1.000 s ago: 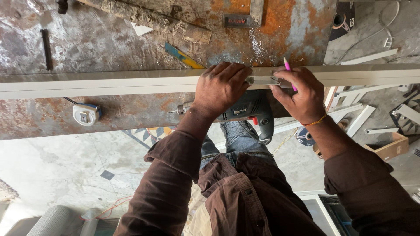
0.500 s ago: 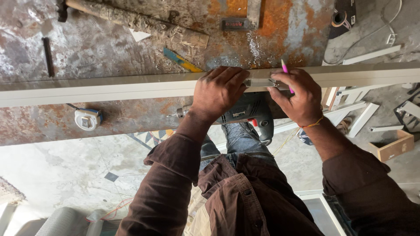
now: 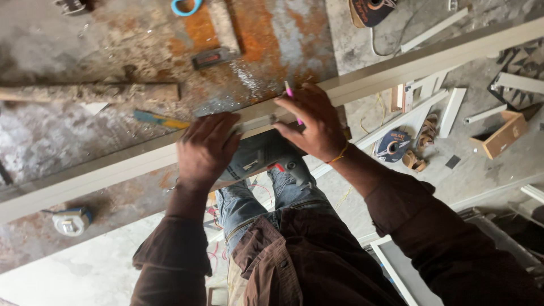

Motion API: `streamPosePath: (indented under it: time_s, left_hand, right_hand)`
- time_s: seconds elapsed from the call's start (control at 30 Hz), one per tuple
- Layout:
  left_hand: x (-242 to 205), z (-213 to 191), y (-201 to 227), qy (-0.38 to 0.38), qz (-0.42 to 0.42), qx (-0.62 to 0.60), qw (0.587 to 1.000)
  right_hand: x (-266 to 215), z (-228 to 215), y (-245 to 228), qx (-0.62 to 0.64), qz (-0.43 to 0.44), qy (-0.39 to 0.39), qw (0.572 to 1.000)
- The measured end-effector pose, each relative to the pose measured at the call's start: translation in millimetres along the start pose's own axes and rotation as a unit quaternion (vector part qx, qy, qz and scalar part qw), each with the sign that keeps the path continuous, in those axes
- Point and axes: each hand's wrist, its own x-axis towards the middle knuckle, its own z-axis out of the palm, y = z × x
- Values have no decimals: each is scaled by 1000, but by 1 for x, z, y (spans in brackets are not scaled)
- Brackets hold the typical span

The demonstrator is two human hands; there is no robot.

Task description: The person measures a long white metal profile with a tape measure and marks it with a pink marker using a metal square as a guide. They then insert a small metal bracket into the profile and tap it into place with a hammer. The person repeats the measuring and marking process at another location on the same profile.

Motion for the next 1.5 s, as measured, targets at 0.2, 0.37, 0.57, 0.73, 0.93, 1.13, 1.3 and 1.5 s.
streamPosePath:
  time_s: [0.2,0.37,0.57,0.73,0.93,1.13,1.3,1.5]
  left_hand:
    - [1,1,3,-27,1,41,999]
    - [3,1,4,-32,1,42,999]
    - [-1,-9,4,5,-27,-25,999]
    - [-32,-70,-44,52,-57,38,996]
    - [-86,-156,-162,14,-68,177,982]
    - [-104,-197,-244,-112,-150,170,968]
    - [-98,-226,-252,-132,-190,167,958]
    - [-63,-170,-179,81,-158,149,973]
  right_hand:
    - [-7,6,8,19,-3,16,1000]
    - [-10,8,11,15,-12,20,1000]
    - [-6,3,7,24,-21,14,999]
    - [5,-5,-4,-20,-45,10,999]
    - [9,-1,-5,-51,-26,-34,998]
    - [13,0,-5,-62,-6,-58,996]
    - [16,1,-12,-82,15,-76,994]
    - [19,2,-11,-74,8,-73,995]
